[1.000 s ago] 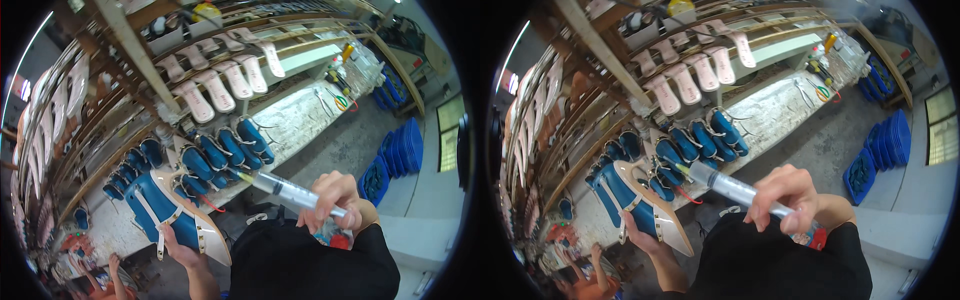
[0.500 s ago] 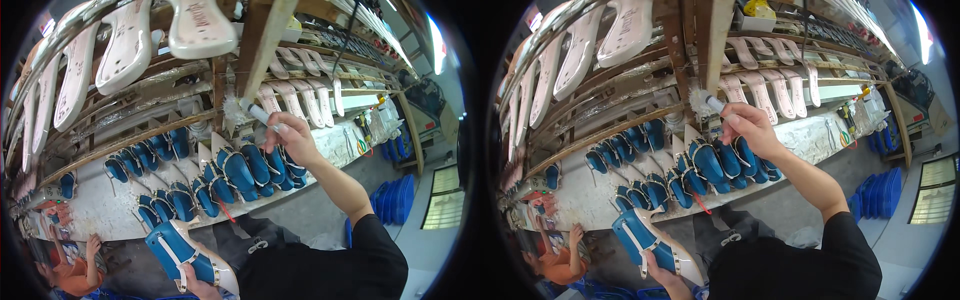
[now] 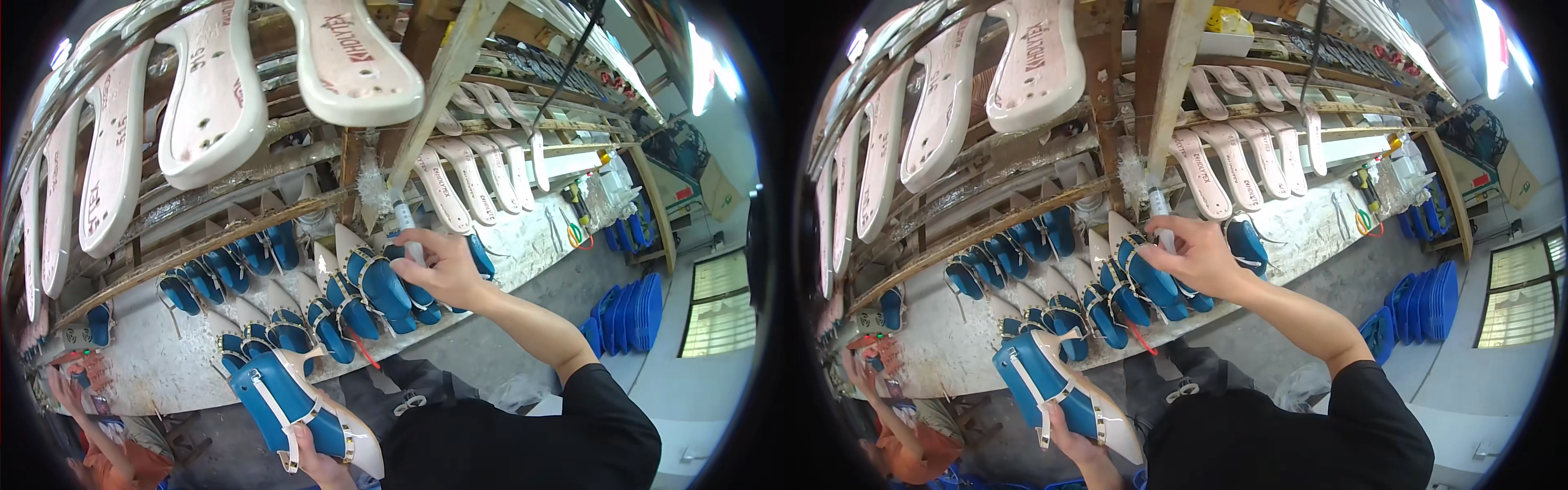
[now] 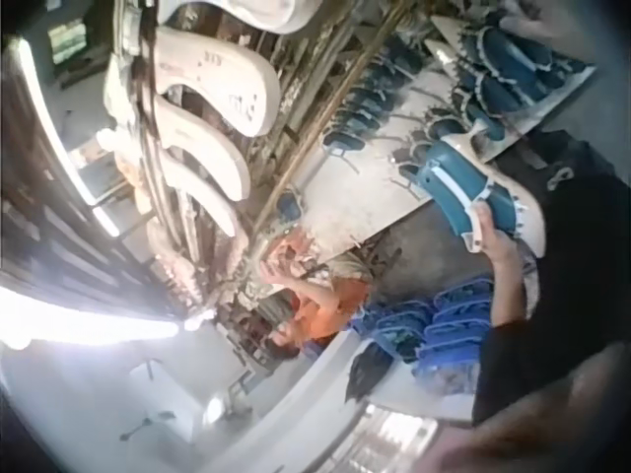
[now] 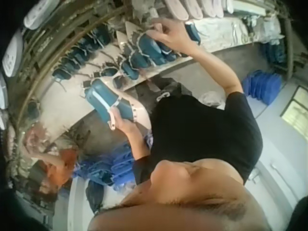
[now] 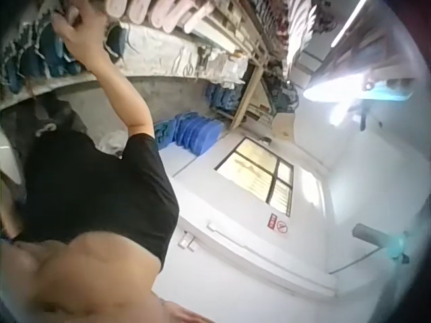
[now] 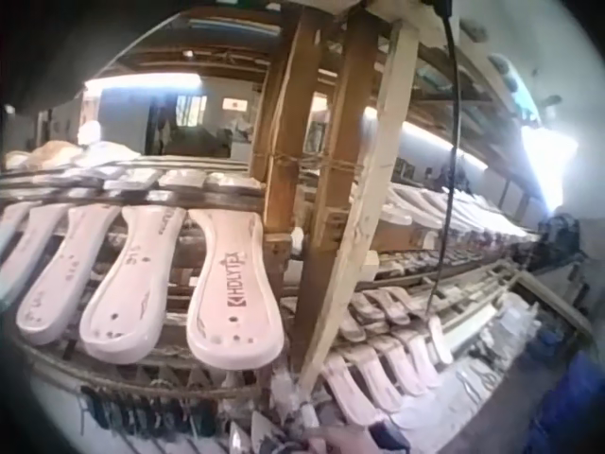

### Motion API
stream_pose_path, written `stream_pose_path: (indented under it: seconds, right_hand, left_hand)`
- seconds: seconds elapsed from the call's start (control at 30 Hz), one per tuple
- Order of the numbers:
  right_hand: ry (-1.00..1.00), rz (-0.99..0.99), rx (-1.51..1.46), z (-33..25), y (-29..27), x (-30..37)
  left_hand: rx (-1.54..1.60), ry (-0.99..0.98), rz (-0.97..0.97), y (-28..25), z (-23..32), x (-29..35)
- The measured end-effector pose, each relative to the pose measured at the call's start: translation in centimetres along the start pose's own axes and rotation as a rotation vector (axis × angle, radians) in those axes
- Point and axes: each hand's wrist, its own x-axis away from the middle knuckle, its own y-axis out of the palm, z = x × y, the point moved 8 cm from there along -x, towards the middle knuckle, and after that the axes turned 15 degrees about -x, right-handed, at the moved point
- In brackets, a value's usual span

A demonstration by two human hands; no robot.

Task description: The person applies adhesive around the soles and edges of high-heeled shoes one at a time using a syringe.

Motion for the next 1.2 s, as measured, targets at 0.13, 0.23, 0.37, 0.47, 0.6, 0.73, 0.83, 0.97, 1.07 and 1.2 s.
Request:
stream_pose_path:
  seconds: [0.13, 0.23, 0.37, 0.47, 0.6, 0.73, 0.83, 0.97, 1.07, 1.2]
  right_hand:
    - [-0.148, -0.091, 0.164, -2.7, 0.3, 2.4]
    - [-0.298, -0.055, -0.094, -6.9, -2.6, 7.7]
    - [-0.458, -0.152, -0.319, -12.5, -8.0, 14.8]
    - [-0.471, -0.121, -0.595, -14.9, -10.1, 18.6]
    - [-0.543, -0.185, -0.533, -16.7, -12.1, 22.7]
    - [-0.665, -0.208, -0.555, -17.6, -13.4, 25.3]
    - [-0.670, -0.231, -0.519, -18.0, -13.9, 26.5]
    - [-0.649, -0.269, -0.457, -17.8, -14.1, 27.1]
    - [-0.649, -0.265, -0.442, -17.7, -14.5, 27.2]
    - [-0.647, -0.247, -0.426, -17.5, -14.9, 27.1]
  left_hand:
    - [-0.028, -0.034, 0.051, -0.8, 0.0, 0.2]
    - [-0.012, -0.045, 0.060, -0.4, 0.7, 0.2]
    - [0.027, -0.021, -0.116, 3.5, 1.9, 0.6]
    - [0.022, 0.005, -0.274, 7.8, 2.4, 2.0]
    - [0.126, -0.096, -0.649, 15.9, 3.0, 5.5]
    - [0.135, -0.084, -0.782, 20.3, 4.9, 9.1]
    - [0.027, -0.012, -0.843, 21.6, 5.4, 10.9]
    - [0.056, -0.044, -0.889, 22.6, 5.3, 12.6]
    - [0.064, -0.050, -0.922, 23.0, 5.4, 13.2]
    - [0.029, -0.014, -0.974, 23.4, 5.8, 13.9]
